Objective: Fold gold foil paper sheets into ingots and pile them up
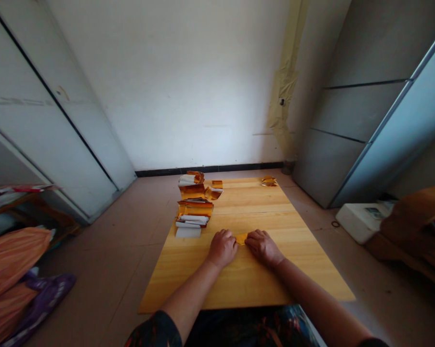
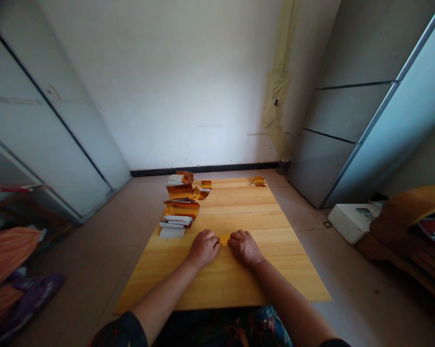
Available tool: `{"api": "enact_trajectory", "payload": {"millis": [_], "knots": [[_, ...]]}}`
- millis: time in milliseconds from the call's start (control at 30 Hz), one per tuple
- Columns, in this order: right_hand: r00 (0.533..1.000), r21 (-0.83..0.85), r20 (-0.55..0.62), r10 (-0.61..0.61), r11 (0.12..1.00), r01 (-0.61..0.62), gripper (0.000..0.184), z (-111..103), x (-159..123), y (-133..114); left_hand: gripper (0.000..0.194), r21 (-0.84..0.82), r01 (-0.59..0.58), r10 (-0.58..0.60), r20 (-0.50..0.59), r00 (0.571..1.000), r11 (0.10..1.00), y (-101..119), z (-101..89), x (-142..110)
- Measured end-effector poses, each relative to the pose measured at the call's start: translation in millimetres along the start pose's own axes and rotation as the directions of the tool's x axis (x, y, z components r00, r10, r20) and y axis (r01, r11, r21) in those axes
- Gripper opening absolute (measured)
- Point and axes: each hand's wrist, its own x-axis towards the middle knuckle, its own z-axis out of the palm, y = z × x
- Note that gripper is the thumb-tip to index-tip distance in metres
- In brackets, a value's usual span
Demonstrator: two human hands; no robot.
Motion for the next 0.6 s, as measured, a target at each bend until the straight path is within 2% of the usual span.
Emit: {"api": "enact_trajectory", "payload": {"millis": [133, 233, 367, 467, 600], "knots": [[0.998, 0.010, 0.013, 0.058, 0.998, -0.058, 0.017, -1, 0, -5, 0.013, -0.077, 0.114, -0.113, 0.020, 0.993, 0.990, 4, 0.4, 10], [0.995, 0.127, -0.050, 0.085, 0.989, -0.078, 0.020, 3, 1, 2, 0.018, -0.169, 0.107, -0.101, 0.048, 0.994, 0.980, 5, 2.5, 14], [0.985, 0.312, -0.130, 0.113, 0.948, -0.068, 0.035, 9, 4, 20, 0.023, -0.240, 0.102, -0.089, 0.064, 0.994, 0.965, 6, 5.2, 13], [0.985, 0.338, -0.090, 0.145, 0.935, -0.107, 0.032, 10, 9, 27, 0.028, -0.262, 0.093, -0.072, 0.089, 0.993, 0.960, 8, 6.5, 11], [0.985, 0.242, 0.009, 0.173, 0.955, -0.170, 0.021, 9, 17, 25, 0.028, -0.262, 0.095, -0.074, 0.090, 0.993, 0.960, 9, 6.1, 10]]}}
